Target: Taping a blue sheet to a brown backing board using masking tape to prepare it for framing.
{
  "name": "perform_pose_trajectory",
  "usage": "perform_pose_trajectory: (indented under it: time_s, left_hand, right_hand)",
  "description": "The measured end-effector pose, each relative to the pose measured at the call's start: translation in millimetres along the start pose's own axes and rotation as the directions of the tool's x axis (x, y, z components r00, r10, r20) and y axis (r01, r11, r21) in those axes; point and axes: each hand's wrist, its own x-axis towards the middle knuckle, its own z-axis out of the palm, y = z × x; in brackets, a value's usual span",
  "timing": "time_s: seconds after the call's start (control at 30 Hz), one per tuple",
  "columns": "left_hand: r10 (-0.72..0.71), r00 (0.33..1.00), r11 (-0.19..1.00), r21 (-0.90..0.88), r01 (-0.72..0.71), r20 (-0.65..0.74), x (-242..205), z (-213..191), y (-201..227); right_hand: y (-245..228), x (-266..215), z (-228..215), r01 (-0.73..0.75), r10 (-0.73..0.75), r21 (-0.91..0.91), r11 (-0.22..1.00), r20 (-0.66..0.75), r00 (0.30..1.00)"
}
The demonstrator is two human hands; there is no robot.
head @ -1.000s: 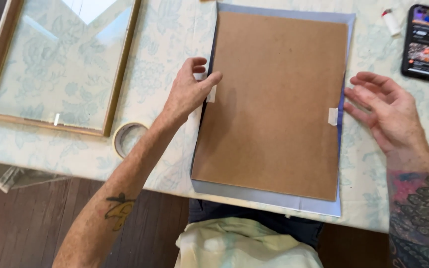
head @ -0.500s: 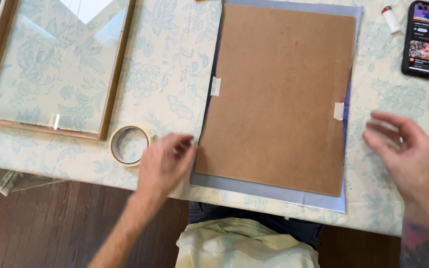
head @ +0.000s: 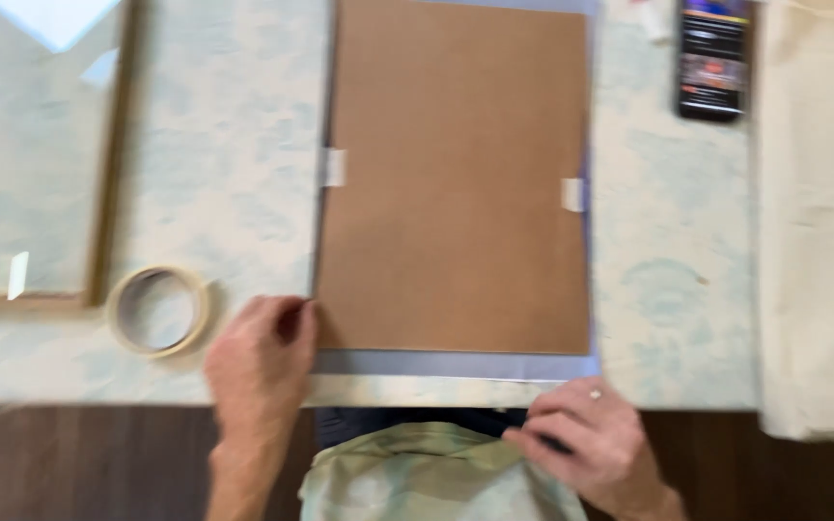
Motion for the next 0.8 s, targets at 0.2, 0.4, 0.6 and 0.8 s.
perform_pose_trajectory:
  time_s: [0.2, 0.4, 0.6, 0.8]
  left_hand:
    - [-0.028, 0.993, 0.998, 0.054, 0.022, 0.118, -1, 0, -6]
    - [0.008, 0.998, 0.999, 0.047, -0.005, -0.055, -3, -1, 1]
    - [-0.042, 0.996, 0.999, -0.016, 0.040, -0.084, -4, -6, -1]
    - [-0.116, 0.976, 0.991, -0.039, 0.125, 0.183, -20, -22, 3]
  right_hand:
    - [27, -23, -17, -0.349, 0.322, -0.119, 0.929, -0.199, 0.925]
    - [41, -7, -7, -0.576, 0.561, -0.018, 0.818, -0.205, 0.802]
    - [38, -4, 5, -0.503, 0.483, -0.023, 0.864, -0.240, 0.842]
    - [35, -6, 6, -0.586, 0.553, -0.078, 0.807, -0.249, 0.795]
